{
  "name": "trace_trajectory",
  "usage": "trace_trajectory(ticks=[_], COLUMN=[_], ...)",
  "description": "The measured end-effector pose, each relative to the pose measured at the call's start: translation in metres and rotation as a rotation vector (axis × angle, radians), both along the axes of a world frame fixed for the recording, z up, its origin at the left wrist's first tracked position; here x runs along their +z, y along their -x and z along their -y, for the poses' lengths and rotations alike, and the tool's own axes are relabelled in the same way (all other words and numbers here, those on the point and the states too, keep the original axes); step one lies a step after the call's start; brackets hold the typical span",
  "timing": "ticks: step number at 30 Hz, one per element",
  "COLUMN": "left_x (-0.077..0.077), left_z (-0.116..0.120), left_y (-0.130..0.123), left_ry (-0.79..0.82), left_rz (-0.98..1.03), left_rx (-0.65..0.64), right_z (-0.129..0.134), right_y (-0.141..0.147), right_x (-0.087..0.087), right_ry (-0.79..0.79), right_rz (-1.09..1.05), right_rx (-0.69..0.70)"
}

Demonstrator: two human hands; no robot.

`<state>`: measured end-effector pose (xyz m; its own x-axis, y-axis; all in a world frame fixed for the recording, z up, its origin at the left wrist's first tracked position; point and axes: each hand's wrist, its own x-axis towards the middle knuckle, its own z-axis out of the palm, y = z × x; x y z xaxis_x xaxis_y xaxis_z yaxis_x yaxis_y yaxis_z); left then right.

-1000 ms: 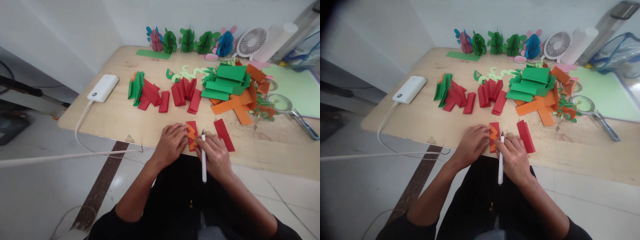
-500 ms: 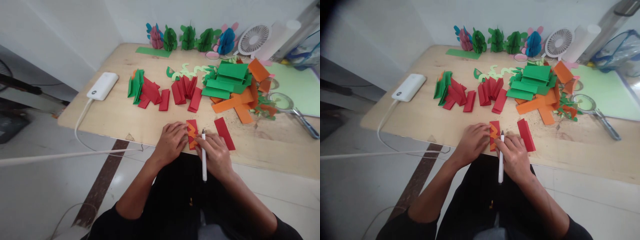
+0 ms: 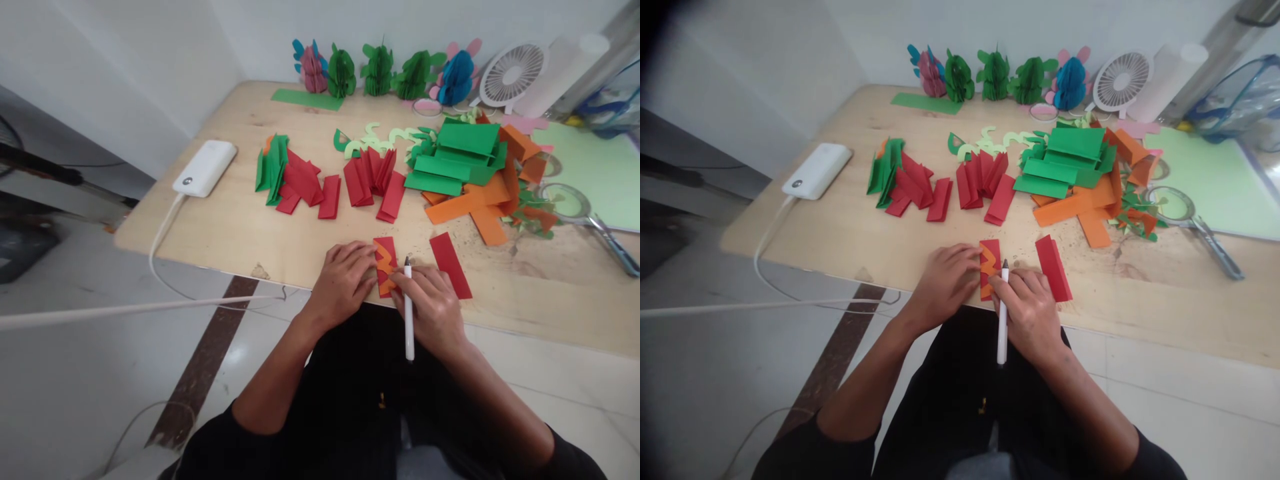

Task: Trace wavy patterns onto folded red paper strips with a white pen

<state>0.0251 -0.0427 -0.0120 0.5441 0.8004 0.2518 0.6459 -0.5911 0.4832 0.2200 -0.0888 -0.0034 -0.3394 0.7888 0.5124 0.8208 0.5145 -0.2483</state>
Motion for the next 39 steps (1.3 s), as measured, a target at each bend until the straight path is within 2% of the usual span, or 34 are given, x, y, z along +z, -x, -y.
trace_trajectory(ticks=[32, 39], left_x=[0.0022, 0.0048], left_z=[0.0006, 0.0002], left_y=[-0.0009, -0.0011], left_ry=[0.031, 0.045], left_rz=[-0.016, 0.001], left_rx=[0.013, -0.001], right_z=[0.0005, 0.0017], right_y=[-0.0007, 0.0008], right_x=[0.0013, 0.0035], right_ry=[0.035, -0.018], right_rz=[-0.005, -0.04], right_rx=[0.005, 0.03])
